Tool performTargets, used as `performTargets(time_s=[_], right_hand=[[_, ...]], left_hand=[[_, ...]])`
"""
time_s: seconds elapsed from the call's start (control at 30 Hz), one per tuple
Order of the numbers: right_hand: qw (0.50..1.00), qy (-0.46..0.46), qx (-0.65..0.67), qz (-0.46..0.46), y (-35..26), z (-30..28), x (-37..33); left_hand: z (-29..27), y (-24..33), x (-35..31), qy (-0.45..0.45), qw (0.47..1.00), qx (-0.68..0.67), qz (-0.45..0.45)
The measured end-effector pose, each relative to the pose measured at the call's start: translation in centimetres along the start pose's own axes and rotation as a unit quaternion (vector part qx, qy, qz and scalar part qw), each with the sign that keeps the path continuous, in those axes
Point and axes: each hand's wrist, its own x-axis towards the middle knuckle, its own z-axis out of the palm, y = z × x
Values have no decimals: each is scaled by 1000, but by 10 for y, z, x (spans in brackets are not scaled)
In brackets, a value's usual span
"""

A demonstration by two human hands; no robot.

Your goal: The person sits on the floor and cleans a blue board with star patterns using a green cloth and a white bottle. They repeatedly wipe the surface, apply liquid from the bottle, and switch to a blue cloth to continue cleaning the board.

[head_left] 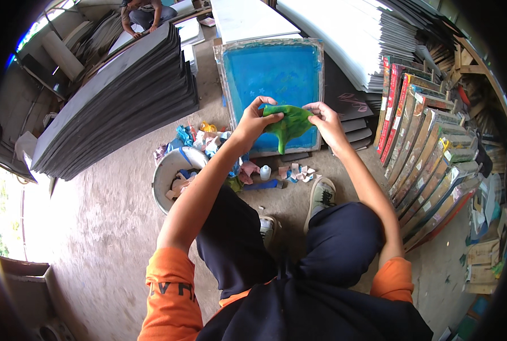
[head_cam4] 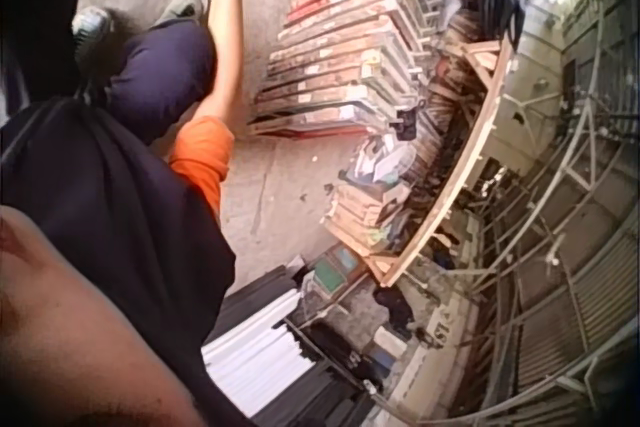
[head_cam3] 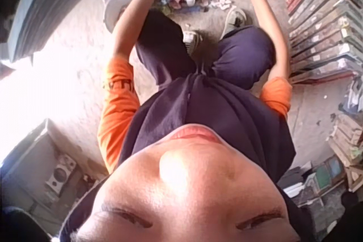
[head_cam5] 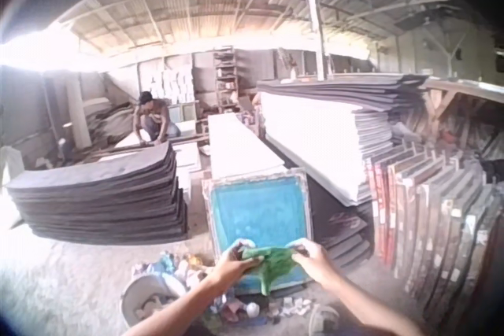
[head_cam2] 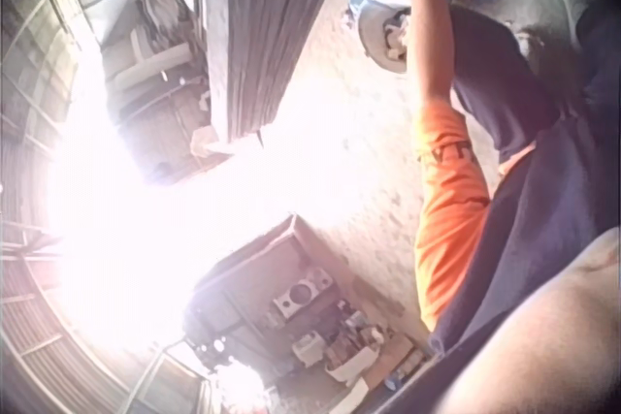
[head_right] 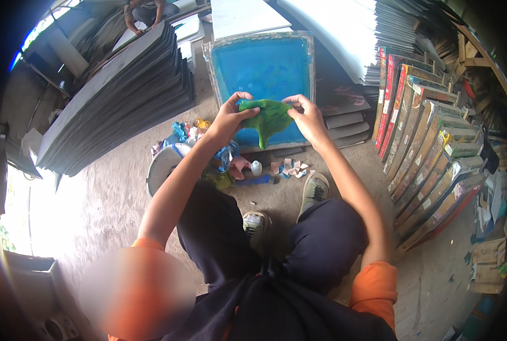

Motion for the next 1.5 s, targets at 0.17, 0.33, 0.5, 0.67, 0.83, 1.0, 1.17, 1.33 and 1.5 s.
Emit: performTargets(time_s=[0.17, 0.33, 0.5, 0.67, 0.83, 1.0, 1.17, 1.33, 1.5], right_hand=[[992, 7, 120, 37, -5, 8, -5], [990, 4, 141, 20, -15, 19, 0], [996, 44, 83, 12, -10, 26, 4], [997, 41, 59, -15, -8, 29, 2], [998, 49, -27, -5, -20, 28, -1], [998, -5, -53, 19, -21, 21, -7], [975, -76, 180, 109, -14, 27, -12], [969, -70, 204, 118, -20, 28, -16], [973, -29, 191, 128, -10, 25, -23]], left_hand=[[-17, -12, 2, 31, 991, 131, 17], [-33, -37, 11, 89, 913, 390, 77], [-29, -35, 19, 53, 917, 372, 134], [-6, -32, 17, -18, 937, 335, 99], [-10, -33, 20, -22, 919, 377, 115], [-9, -27, 16, -35, 946, 303, 105], [-13, -23, 13, -58, 940, 307, 140], [-3, -16, 5, -34, 937, 303, 170], [2, -19, 3, -27, 936, 295, 189]])
